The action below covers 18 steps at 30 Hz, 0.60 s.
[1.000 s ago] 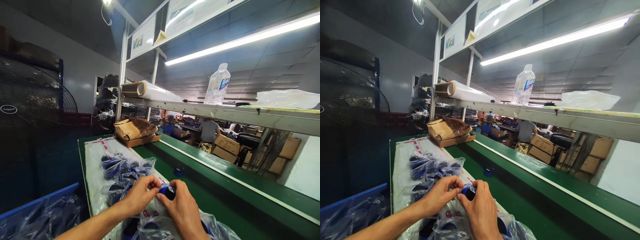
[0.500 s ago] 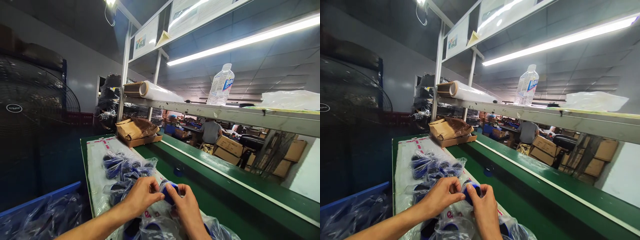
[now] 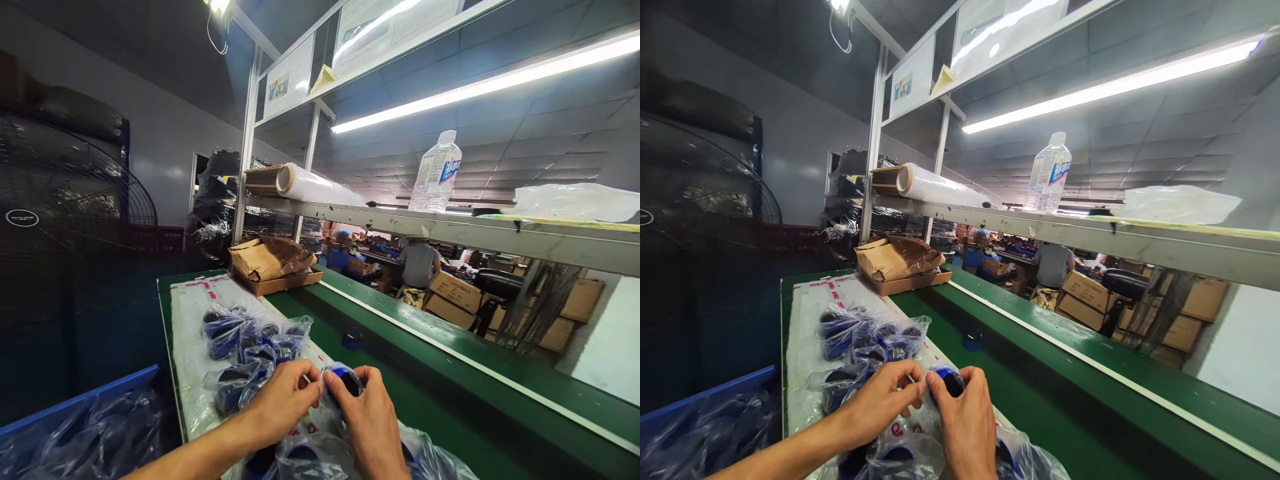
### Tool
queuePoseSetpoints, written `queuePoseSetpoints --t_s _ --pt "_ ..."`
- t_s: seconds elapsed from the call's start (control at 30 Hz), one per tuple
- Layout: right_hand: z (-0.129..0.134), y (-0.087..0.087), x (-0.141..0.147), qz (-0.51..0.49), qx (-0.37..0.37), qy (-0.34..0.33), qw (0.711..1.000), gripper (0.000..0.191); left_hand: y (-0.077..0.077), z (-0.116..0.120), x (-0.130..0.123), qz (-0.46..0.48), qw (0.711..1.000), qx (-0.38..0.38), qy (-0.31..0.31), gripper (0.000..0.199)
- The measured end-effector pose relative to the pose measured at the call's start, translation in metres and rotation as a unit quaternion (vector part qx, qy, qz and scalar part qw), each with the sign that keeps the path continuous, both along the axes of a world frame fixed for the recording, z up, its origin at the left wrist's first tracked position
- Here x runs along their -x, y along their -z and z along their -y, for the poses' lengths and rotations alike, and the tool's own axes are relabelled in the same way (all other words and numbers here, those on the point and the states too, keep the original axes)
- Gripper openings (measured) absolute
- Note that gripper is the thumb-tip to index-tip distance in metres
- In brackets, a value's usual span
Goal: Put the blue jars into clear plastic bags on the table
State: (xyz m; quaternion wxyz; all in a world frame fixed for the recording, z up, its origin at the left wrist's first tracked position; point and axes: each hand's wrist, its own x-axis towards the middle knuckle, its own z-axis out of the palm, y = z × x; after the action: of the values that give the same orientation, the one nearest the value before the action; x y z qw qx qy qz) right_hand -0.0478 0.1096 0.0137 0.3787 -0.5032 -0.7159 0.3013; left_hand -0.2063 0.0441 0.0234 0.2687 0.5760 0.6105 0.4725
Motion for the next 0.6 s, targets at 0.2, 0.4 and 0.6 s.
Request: queuePoseSetpoints --t_s 0.2,0.4,0.6 --pt "-0.008 0.006 0.003 -0.008 -0.006 -0.076 0.997 0.038 0.003 -0.012 0.009 0.005 0.999 0.016 -0.045 0.019" --pt "-0.013 0.021 0.006 0.017 0.032 -0.103 0.994 0.027 0.003 -0.012 0.017 -0.063 0.994 0.062 -0.064 0.026" --pt "-0.012 0.002 0.008 0.158 -0.053 -0.060 0.984 0.032 0.001 -0.018 0.016 -0.198 0.975 0.087 -0.057 0.023"
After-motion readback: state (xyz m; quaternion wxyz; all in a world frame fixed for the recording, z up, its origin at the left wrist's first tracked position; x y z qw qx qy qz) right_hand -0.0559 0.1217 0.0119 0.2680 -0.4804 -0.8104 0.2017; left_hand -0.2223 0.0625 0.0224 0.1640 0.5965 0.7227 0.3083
